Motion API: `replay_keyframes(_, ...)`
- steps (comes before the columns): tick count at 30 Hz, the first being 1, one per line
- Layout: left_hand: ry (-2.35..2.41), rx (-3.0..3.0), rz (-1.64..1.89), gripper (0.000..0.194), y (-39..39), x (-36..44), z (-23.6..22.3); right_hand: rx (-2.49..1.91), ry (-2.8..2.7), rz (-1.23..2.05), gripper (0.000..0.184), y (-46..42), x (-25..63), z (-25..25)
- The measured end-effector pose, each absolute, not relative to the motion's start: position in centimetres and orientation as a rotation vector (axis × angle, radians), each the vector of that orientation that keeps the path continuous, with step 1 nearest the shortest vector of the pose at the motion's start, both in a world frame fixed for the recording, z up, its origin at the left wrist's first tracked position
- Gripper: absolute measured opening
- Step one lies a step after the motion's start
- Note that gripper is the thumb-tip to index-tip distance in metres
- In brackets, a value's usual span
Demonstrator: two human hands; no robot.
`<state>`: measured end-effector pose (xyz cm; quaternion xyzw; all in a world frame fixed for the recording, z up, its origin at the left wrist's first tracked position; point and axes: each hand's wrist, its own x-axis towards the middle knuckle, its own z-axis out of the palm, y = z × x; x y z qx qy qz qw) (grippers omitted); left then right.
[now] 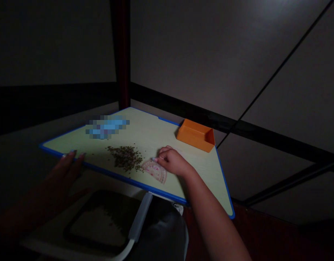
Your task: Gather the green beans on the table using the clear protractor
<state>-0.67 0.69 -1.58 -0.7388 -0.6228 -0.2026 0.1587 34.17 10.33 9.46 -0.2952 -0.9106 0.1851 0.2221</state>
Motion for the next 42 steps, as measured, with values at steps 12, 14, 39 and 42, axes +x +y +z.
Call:
replay_keyframes(12, -1.79, -2.093, -0.572, 0.087, 0.7, -0.4, -1.3, -0.805, -2.539, 0.51, 0.04, 10.3, 33.2, 9.2)
replay_keyframes(14, -1.77, -2.09, -0.584, 0.086, 0.8, -0.4, -1.3, -0.84, -2.524, 0.477, 0.038, 10.5, 33.2, 9.1)
replay_keyframes(39, -1.702, -2.074, -0.627, 0.088, 0.9, -0.6, -1.7, -0.819, -2.561, 0.506, 0.037, 10.8, 35.2, 10.2)
replay_keyframes(42, -1.727, -2.088, -0.602, 0.089, 0.9, -0.7, -1.8, -0.778, -2.554, 0.609, 0.038, 10.7, 35.5, 10.7)
